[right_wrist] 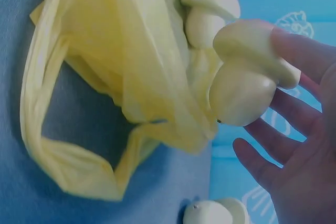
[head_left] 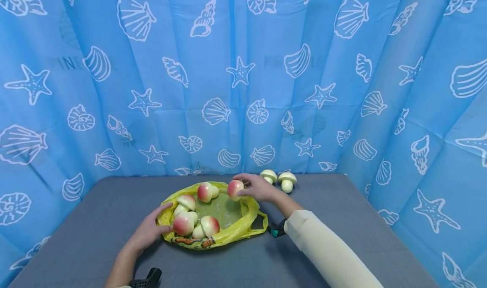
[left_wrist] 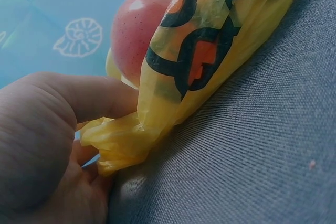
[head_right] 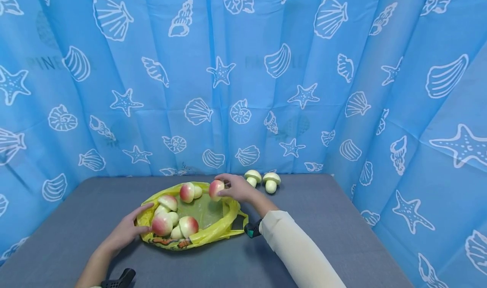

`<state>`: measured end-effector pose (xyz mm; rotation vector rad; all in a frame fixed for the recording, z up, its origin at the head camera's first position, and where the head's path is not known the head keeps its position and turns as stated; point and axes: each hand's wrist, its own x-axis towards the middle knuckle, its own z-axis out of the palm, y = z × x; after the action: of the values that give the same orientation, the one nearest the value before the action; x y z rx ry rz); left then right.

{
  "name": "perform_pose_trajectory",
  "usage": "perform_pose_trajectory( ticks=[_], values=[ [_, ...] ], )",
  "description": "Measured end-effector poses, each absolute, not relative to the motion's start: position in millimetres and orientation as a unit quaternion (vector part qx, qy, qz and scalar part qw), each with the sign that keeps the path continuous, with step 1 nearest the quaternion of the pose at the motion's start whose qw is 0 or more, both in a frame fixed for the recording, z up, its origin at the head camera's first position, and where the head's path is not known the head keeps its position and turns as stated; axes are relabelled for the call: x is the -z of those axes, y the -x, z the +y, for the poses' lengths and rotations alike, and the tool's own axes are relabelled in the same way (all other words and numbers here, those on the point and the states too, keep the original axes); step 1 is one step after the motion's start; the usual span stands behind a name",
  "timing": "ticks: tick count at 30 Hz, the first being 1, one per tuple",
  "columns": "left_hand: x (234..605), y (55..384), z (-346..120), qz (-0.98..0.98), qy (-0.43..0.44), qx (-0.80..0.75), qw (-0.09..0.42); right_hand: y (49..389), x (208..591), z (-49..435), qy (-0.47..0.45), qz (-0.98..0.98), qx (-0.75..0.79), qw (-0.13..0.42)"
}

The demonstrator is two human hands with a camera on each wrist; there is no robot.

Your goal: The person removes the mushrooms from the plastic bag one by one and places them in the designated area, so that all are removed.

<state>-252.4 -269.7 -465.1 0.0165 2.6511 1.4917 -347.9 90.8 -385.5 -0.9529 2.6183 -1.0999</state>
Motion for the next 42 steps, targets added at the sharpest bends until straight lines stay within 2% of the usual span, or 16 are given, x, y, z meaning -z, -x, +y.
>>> perform_pose_trajectory(
  ticks=[23,32,42],
  values=[
    [462.6,253.4,-268.7,0.873,-0.004,-0.486,0.051,345.9,392.3,155.0,0.255,0.894,0.365,0.051],
    [467.1,253.3,-271.2,0.871,-0.006,-0.489,0.046,343.9,400.2,181.6,0.293,0.889,0.351,0.032],
    [464.4,252.7,-268.6,0.873,-0.004,-0.485,0.048,334.8,400.8,215.0,0.230,0.914,0.331,0.050]
  ],
)
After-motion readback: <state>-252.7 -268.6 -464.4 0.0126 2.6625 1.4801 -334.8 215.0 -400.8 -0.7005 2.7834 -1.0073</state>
